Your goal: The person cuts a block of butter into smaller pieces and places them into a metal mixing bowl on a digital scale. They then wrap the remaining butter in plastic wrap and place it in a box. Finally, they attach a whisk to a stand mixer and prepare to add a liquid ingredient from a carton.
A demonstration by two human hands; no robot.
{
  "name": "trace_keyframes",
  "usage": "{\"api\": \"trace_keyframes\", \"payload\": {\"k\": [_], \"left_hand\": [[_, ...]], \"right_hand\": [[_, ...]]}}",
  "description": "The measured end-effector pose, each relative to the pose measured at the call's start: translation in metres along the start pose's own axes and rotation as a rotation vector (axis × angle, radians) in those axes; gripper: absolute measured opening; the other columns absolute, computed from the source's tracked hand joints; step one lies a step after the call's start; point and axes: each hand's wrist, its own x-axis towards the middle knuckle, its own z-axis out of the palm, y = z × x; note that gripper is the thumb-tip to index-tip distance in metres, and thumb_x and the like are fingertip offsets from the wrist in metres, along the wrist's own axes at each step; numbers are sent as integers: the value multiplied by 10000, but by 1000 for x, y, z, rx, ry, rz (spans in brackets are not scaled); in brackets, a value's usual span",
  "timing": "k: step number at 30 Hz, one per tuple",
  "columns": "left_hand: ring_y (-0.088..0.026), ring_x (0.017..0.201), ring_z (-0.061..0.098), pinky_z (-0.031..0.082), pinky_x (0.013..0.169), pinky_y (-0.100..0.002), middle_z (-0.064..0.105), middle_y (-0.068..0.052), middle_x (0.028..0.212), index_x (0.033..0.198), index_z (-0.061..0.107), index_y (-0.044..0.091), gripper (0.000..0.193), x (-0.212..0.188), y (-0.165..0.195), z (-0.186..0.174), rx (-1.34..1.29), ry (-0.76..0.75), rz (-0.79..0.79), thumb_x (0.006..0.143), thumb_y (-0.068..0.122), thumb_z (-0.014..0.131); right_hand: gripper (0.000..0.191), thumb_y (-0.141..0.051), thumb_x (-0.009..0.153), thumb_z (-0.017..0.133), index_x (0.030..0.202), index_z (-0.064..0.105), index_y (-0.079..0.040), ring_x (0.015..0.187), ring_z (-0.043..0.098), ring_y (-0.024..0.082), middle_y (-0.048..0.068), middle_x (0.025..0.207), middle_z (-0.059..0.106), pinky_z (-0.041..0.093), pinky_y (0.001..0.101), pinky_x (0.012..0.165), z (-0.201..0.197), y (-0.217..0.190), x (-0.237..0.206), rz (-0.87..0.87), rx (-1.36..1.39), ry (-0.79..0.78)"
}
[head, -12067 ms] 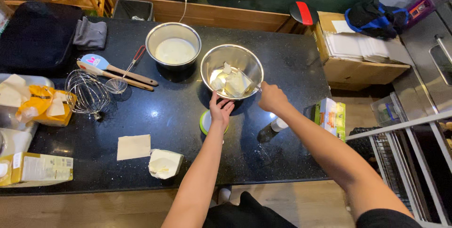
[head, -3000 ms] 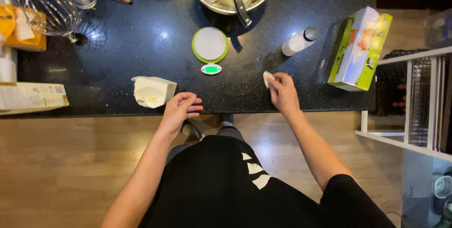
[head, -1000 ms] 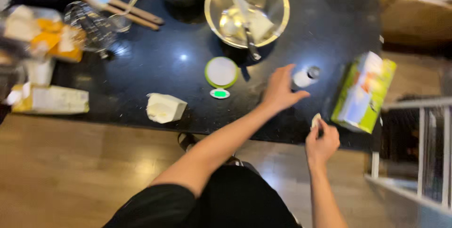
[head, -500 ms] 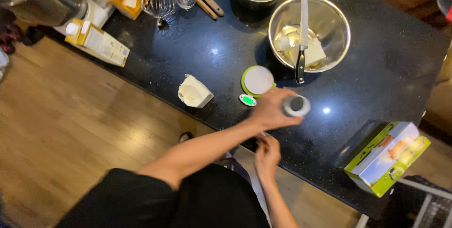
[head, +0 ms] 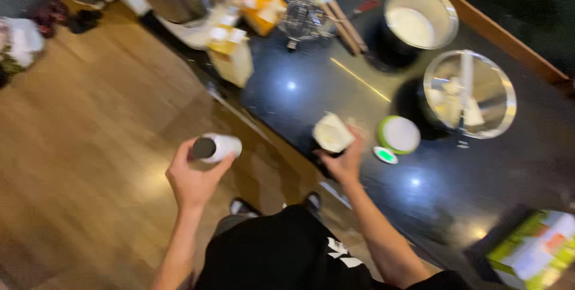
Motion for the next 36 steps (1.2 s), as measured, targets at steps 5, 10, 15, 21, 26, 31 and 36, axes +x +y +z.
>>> {"api": "trace_keyframes", "payload": {"k": [5, 10, 15, 21, 26, 31, 36], "left_hand": [[-211, 774, 618, 518, 727, -345, 714, -82, 862, 1028, 709, 11, 565, 23, -115, -105, 268, 94, -277, 616, 292, 975], [-180, 797, 686, 532, 748, -342, 733, -66, 858, 1022, 701, 14, 543, 74, -197, -180, 212, 94, -347, 632, 302, 947], [-198, 768, 705, 547, 742, -355, 740, -76, 833, 1012, 702, 12, 565, 177, -252, -208, 202, 128, -407, 599, 300, 957], [-199, 789, 691, 539, 770, -349, 755, -76, 852, 1013, 729, 19, 547, 334, -316, -215, 154, 251, -284, 594, 285, 959], [-172, 856, 721, 563, 805, -333, 765, -74, 923, 1033, 719, 24, 569, 474, -358, -269, 117, 332, -203, 588, 289, 954], [-181, 869, 722, 555, 823, -356, 765, -86, 934, 1033, 723, 18, 543, 586, -421, -318, 174, 382, -336, 608, 274, 945], [-194, 821, 711, 538, 856, -366, 769, -105, 864, 954, 721, 22, 462, 716, -497, -320, 271, 370, -469, 642, 265, 961]], "right_hand": [[785, -275, 734, 964, 1323, 541, 25, 1208, 579, 282, 149, 1319, 511, 516, 370, 1025, 54, -59, -7, 118, -108, 261], [779, -283, 657, 937, 1270, 558, 12, 1116, 593, 274, 143, 1215, 566, 502, 392, 967, 127, -145, -25, 76, -202, 81], [755, -222, 555, 943, 1198, 607, -14, 1121, 621, 288, 137, 1177, 612, 493, 383, 983, 261, -227, -1, -18, -3, -205], [762, -149, 508, 919, 1198, 623, -16, 1186, 608, 324, 152, 1237, 613, 479, 389, 1012, 491, -276, 119, -205, 240, -380], [733, -188, 573, 935, 1213, 618, -23, 1122, 638, 272, 124, 1203, 614, 529, 354, 963, 694, -328, 261, -205, 297, -279], [763, -219, 632, 939, 1264, 570, -1, 1074, 620, 258, 139, 1200, 571, 548, 338, 889, 850, -362, 398, -198, 315, -116], [787, -190, 653, 958, 1319, 585, 4, 1129, 581, 328, 161, 1217, 576, 509, 404, 960, 966, -368, 544, -250, 243, -24]]}}
